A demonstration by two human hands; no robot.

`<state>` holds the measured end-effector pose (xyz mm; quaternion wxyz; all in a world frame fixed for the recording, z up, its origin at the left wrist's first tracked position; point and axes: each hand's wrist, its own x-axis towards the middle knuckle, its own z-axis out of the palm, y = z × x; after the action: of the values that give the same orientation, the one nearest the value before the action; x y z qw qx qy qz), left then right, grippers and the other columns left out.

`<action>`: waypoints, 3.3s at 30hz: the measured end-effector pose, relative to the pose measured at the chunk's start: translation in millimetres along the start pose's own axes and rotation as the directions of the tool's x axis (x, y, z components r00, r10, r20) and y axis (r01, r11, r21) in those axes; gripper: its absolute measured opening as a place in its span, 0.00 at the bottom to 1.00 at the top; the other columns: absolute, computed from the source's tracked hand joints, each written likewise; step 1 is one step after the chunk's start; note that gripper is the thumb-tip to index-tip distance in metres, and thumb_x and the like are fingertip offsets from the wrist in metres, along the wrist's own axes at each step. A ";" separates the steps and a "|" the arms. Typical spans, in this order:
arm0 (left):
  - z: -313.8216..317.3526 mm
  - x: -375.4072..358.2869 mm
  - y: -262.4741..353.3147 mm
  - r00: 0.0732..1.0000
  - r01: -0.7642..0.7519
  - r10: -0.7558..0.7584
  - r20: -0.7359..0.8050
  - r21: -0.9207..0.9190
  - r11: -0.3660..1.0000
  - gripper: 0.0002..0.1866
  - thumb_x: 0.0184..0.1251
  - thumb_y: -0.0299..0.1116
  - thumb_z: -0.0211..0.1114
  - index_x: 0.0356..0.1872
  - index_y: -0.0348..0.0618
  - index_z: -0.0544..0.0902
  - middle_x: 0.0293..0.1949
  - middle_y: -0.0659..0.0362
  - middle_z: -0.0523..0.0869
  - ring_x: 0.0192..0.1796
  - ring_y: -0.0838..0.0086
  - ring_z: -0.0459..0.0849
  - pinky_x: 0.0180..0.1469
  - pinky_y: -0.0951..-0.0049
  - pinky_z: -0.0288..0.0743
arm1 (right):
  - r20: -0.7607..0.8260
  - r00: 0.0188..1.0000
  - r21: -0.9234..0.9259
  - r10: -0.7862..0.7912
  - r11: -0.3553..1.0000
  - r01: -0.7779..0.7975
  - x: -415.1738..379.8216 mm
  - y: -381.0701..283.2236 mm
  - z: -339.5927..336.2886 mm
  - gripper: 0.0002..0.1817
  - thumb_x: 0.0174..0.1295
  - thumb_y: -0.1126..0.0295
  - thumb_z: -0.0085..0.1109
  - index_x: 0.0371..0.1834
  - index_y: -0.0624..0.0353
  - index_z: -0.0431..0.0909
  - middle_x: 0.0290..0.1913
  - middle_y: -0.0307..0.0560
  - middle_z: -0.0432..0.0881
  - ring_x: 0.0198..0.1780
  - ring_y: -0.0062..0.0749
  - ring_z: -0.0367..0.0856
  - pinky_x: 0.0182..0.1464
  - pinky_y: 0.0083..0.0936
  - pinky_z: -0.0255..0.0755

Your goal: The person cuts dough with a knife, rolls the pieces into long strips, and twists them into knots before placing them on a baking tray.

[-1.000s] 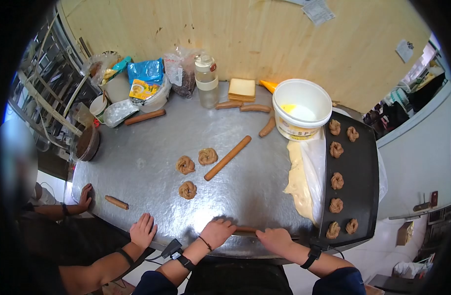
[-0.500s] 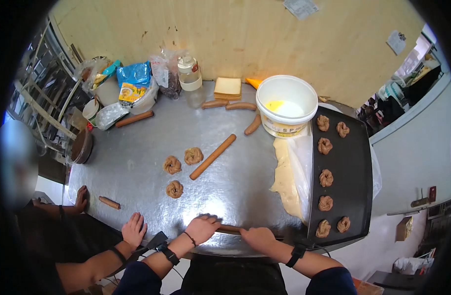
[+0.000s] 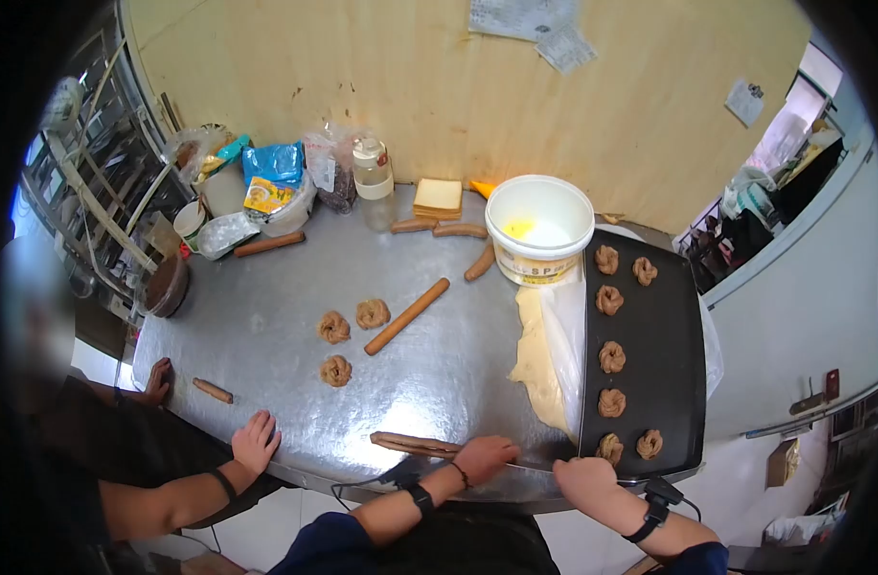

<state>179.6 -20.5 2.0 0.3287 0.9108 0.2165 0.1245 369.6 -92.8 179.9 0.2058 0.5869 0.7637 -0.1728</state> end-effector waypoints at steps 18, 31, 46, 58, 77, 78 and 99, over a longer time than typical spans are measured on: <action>-67.4 -213.5 2.3 0.112 0.366 -0.695 -0.710 -0.621 0.693 0.22 0.59 0.27 0.64 0.53 0.40 0.67 0.45 0.56 0.69 0.49 0.69 0.71 0.56 0.67 0.66 | -0.414 0.851 0.306 -0.323 0.831 0.464 193.3 -191.7 -19.7 0.15 0.61 0.61 0.56 0.46 0.57 0.75 0.35 0.55 0.82 0.37 0.51 0.85 0.40 0.46 0.78; -66.3 -242.5 12.9 0.103 0.408 -0.720 -0.686 -0.631 0.660 0.16 0.59 0.23 0.62 0.48 0.38 0.70 0.37 0.59 0.70 0.41 0.73 0.71 0.49 0.72 0.69 | -0.439 0.752 0.147 -0.492 0.786 0.600 299.1 -263.6 32.1 0.17 0.54 0.65 0.65 0.47 0.53 0.76 0.41 0.48 0.78 0.46 0.44 0.81 0.42 0.42 0.77; -87.1 -146.2 -30.6 0.828 0.294 -0.268 -0.493 -0.025 0.955 0.13 0.54 0.28 0.66 0.43 0.45 0.82 0.42 0.54 0.83 0.46 0.57 0.81 0.49 0.57 0.74 | -0.488 0.870 0.487 -0.066 0.807 0.334 148.4 -91.6 89.0 0.07 0.57 0.64 0.60 0.35 0.53 0.81 0.35 0.47 0.79 0.39 0.48 0.80 0.42 0.44 0.74; -74.4 -150.5 -24.1 0.902 0.334 -0.253 -0.351 0.196 0.922 0.09 0.58 0.31 0.64 0.40 0.50 0.84 0.41 0.63 0.82 0.48 0.67 0.79 0.51 0.63 0.68 | -0.681 0.732 0.189 -0.027 0.959 0.212 135.5 -126.2 118.6 0.10 0.50 0.66 0.65 0.36 0.49 0.81 0.37 0.36 0.75 0.41 0.34 0.77 0.41 0.34 0.70; -68.2 -173.2 -56.8 0.618 0.458 -0.511 -0.597 -0.255 0.852 0.05 0.58 0.26 0.65 0.36 0.43 0.84 0.40 0.54 0.80 0.44 0.61 0.80 0.47 0.65 0.75 | -0.374 0.911 0.859 -0.172 0.306 0.411 129.7 -158.4 94.0 0.10 0.56 0.76 0.62 0.39 0.58 0.72 0.36 0.46 0.75 0.38 0.37 0.77 0.40 0.28 0.72; -68.3 -173.6 -57.9 0.620 0.457 -0.512 -0.595 -0.257 0.852 0.05 0.58 0.26 0.65 0.36 0.43 0.84 0.40 0.54 0.80 0.44 0.61 0.80 0.47 0.65 0.75 | -0.440 0.859 0.809 -0.261 0.301 0.506 128.6 -161.3 82.3 0.10 0.55 0.76 0.62 0.38 0.59 0.72 0.36 0.46 0.74 0.39 0.37 0.76 0.41 0.28 0.72; -62.1 -172.2 -63.4 0.502 0.408 -0.638 -0.584 -0.490 0.770 0.05 0.54 0.22 0.68 0.31 0.42 0.82 0.36 0.58 0.79 0.31 0.74 0.78 0.32 0.75 0.74 | -0.681 0.728 0.540 -0.075 0.620 0.569 244.4 -116.8 28.7 0.06 0.53 0.77 0.60 0.34 0.58 0.76 0.31 0.50 0.79 0.37 0.49 0.77 0.43 0.39 0.72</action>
<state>-13.9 -24.9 -7.2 0.3663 0.6150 0.5751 0.3960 204.4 65.0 31.6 -0.3304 0.4839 0.7532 -0.2991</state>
